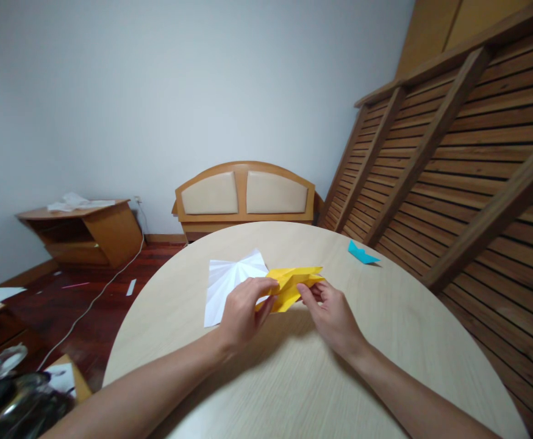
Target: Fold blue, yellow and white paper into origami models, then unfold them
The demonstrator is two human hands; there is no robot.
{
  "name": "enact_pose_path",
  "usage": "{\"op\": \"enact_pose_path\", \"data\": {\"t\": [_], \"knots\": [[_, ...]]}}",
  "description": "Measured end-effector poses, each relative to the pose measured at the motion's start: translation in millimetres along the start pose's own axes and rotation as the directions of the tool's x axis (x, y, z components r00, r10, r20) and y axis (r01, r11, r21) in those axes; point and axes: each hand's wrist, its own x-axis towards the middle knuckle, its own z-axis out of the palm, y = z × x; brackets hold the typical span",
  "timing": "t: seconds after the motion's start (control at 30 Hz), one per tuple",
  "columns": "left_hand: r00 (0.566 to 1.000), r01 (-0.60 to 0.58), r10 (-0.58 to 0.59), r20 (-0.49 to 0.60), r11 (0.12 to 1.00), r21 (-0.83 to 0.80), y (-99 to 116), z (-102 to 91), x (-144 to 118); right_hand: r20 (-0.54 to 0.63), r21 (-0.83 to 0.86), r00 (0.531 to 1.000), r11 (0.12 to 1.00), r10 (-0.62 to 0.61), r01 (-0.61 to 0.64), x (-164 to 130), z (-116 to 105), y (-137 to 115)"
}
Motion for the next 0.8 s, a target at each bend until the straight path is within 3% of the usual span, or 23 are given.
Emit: {"op": "enact_pose_path", "data": {"t": [0.1, 0.2, 0.3, 0.5, 0.6, 0.7, 0.8], "knots": [[0.981, 0.186, -0.19, -0.021, 0.974, -0.132, 4.9, 0.7, -0.1, 0.007, 0.009, 1.0, 1.0, -0.004, 0.004, -0.5, 0.3, 1.8], [0.926, 0.362, -0.377, 0.006, 0.886, -0.291, 11.5, 1.2, 2.2, -0.074, -0.008, 0.996, 0.999, -0.052, 0.051, -1.1, 0.6, 3.3], [0.886, 0.437, -0.461, 0.045, 0.799, -0.413, 16.4, 1.9, 4.3, -0.157, 0.004, 0.978, 0.99, -0.139, 0.141, -1.9, 1.7, 2.5], [0.914, 0.396, -0.394, 0.093, 0.82, -0.415, 16.9, 2.3, -0.2, -0.164, -0.072, 0.95, 0.964, -0.264, 0.255, -4.5, 4.4, 1.8], [0.953, 0.3, -0.289, 0.09, 0.864, -0.405, 15.5, 1.0, -2.0, -0.163, -0.118, 0.915, 0.928, -0.368, 0.353, -5.1, 3.3, 1.4], [0.975, 0.219, -0.216, 0.052, 0.892, -0.395, 15.5, 0.2, -0.9, -0.065, -0.205, 0.899, 0.887, -0.434, 0.413, -5.1, 0.6, -2.2], [0.964, 0.252, -0.267, 0.018, 0.884, -0.393, 17.0, 0.6, 1.2, 0.034, -0.323, 0.891, 0.839, -0.452, 0.438, -5.5, -0.8, -5.4]]}}
